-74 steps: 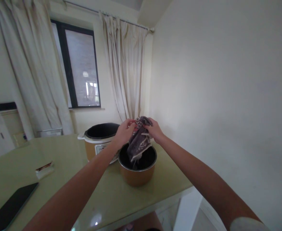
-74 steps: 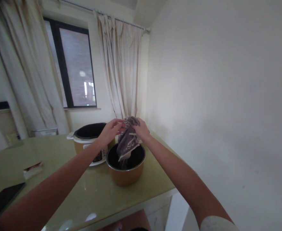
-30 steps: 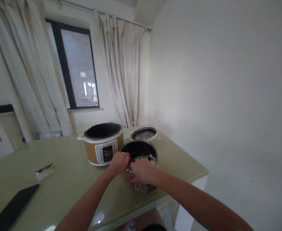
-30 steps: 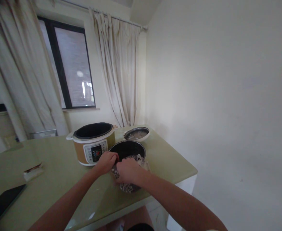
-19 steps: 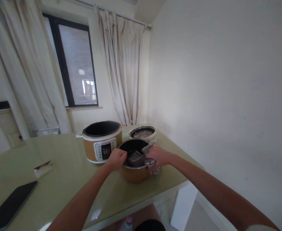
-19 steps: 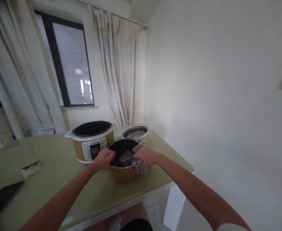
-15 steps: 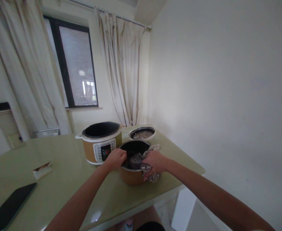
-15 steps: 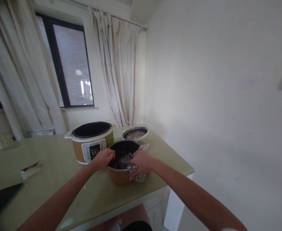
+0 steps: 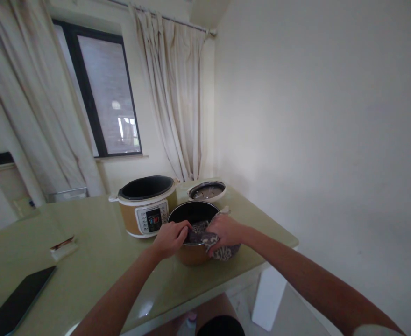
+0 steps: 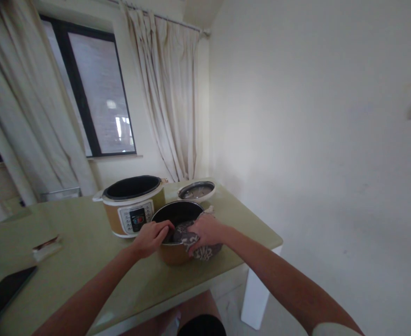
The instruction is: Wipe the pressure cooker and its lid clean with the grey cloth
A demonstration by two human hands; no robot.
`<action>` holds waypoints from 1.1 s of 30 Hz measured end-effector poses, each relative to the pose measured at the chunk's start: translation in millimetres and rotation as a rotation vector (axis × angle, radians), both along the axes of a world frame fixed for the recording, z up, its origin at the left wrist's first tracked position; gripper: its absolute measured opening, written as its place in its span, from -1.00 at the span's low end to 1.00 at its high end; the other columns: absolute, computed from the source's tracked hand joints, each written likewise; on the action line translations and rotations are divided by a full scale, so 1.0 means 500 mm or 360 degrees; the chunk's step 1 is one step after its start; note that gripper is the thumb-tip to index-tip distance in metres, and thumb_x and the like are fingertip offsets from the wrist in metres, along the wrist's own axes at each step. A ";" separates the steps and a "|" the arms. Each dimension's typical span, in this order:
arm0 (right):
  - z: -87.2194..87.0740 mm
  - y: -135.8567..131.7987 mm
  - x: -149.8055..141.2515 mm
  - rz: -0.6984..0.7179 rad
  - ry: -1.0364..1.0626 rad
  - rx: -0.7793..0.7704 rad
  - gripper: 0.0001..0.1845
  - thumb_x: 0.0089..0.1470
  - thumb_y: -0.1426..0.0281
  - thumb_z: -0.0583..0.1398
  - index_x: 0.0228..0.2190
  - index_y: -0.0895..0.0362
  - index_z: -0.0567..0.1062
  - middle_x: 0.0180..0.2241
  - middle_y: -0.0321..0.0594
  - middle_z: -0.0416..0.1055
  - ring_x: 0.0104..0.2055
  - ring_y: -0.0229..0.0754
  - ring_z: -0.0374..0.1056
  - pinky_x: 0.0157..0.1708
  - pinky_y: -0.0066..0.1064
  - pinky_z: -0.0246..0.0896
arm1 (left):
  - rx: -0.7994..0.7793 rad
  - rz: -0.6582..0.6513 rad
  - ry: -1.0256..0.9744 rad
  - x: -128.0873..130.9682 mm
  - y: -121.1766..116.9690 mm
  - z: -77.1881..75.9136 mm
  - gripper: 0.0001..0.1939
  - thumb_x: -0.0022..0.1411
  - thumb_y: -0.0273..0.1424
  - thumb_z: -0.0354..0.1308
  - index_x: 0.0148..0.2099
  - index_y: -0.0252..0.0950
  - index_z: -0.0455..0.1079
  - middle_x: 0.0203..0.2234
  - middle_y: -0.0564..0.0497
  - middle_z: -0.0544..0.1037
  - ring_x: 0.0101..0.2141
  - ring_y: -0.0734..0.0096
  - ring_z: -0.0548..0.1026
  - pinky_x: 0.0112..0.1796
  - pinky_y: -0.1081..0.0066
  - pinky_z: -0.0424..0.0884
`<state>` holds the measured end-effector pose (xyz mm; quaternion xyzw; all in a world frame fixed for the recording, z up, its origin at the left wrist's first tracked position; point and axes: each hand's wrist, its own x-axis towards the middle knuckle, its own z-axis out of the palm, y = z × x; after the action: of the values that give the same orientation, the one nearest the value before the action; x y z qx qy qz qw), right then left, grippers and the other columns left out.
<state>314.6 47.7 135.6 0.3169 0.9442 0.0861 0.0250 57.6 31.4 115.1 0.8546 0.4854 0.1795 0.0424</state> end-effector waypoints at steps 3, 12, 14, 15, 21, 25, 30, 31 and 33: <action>-0.010 0.022 0.024 0.0003 0.0063 0.0075 -0.27 0.08 -0.29 0.26 -0.26 0.16 0.66 -0.28 -0.01 0.66 -0.16 0.05 0.57 -0.13 -0.27 0.27 | 0.0007 0.0015 0.0071 -0.002 0.009 0.004 -0.57 0.51 -0.24 -0.17 -0.14 -0.14 0.55 -0.32 -0.01 0.68 -0.21 0.21 0.62 -0.16 0.31 0.33; -0.034 -0.074 -0.088 -0.0333 0.0202 0.0113 -0.30 0.27 -0.18 0.14 -0.23 0.21 0.67 -0.33 0.08 0.65 -0.28 0.12 0.60 -0.25 -0.21 0.33 | 0.0198 0.0027 0.0265 0.082 -0.033 -0.028 -0.47 0.54 -0.22 -0.30 -0.22 -0.22 0.48 -0.38 -0.15 0.63 -0.31 0.16 0.56 -0.22 0.23 0.32; -0.026 -0.069 -0.067 -0.0204 0.0156 0.0071 -0.25 0.23 -0.24 0.13 -0.19 0.21 0.66 -0.31 0.06 0.65 -0.28 0.11 0.59 -0.26 -0.24 0.31 | 0.0188 -0.0036 0.0174 0.051 -0.023 -0.035 -0.47 0.53 -0.18 -0.27 -0.28 -0.20 0.47 -0.42 -0.11 0.61 -0.31 0.18 0.55 -0.20 0.25 0.32; -0.021 -0.060 -0.048 -0.0136 0.0119 0.0052 -0.23 0.20 -0.27 0.14 -0.17 0.20 0.65 -0.31 0.05 0.65 -0.27 0.10 0.59 -0.25 -0.25 0.30 | 0.0173 -0.0058 0.0107 0.032 -0.015 -0.037 -0.47 0.53 -0.17 -0.27 -0.28 -0.19 0.48 -0.43 -0.09 0.60 -0.31 0.19 0.54 -0.19 0.26 0.33; -0.012 0.009 0.040 0.0029 0.0108 0.0070 -0.28 0.17 -0.28 0.18 -0.25 0.14 0.63 -0.25 -0.02 0.64 -0.14 0.03 0.54 -0.09 -0.25 0.24 | 0.0107 -0.0054 0.0011 -0.015 0.004 -0.021 -0.43 0.54 -0.18 -0.27 -0.35 -0.18 0.48 -0.44 -0.06 0.60 -0.28 0.23 0.52 -0.15 0.29 0.33; -0.028 -0.022 -0.021 -0.0164 0.0101 0.0103 -0.28 0.20 -0.25 0.16 -0.24 0.18 0.65 -0.30 0.05 0.64 -0.22 0.08 0.56 -0.12 -0.19 0.29 | 0.0100 0.0141 0.0187 0.046 -0.021 -0.020 -0.37 0.56 -0.19 -0.31 -0.30 -0.22 0.55 -0.39 -0.16 0.65 -0.30 0.16 0.57 -0.19 0.22 0.32; -0.032 -0.091 -0.100 -0.0282 0.0185 0.0090 -0.29 0.29 -0.16 0.11 -0.21 0.23 0.67 -0.30 0.11 0.66 -0.25 0.17 0.59 -0.18 -0.12 0.34 | 0.0180 -0.0025 0.0265 0.065 -0.033 -0.036 -0.38 0.54 -0.21 -0.31 -0.33 -0.24 0.54 -0.42 -0.22 0.63 -0.33 0.11 0.55 -0.20 0.17 0.32; -0.028 -0.094 -0.097 -0.0239 0.0184 0.0070 -0.28 0.29 -0.18 0.10 -0.19 0.22 0.66 -0.29 0.10 0.66 -0.26 0.16 0.59 -0.19 -0.14 0.34 | 0.0180 -0.0072 0.0236 0.053 -0.029 -0.036 -0.38 0.53 -0.19 -0.30 -0.35 -0.22 0.52 -0.45 -0.19 0.62 -0.34 0.13 0.54 -0.21 0.18 0.31; -0.018 -0.082 -0.071 -0.0141 0.0151 0.0009 -0.25 0.25 -0.24 0.10 -0.15 0.19 0.65 -0.29 0.06 0.66 -0.26 0.13 0.59 -0.22 -0.20 0.33 | 0.0161 -0.0124 0.0192 0.025 -0.020 -0.034 -0.38 0.52 -0.13 -0.28 -0.38 -0.20 0.50 -0.50 -0.14 0.58 -0.37 0.17 0.52 -0.23 0.22 0.29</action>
<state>279.2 6.5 126.6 0.3622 0.9291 0.0726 -0.0169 70.3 21.3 98.1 0.8831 0.4439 0.1502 -0.0231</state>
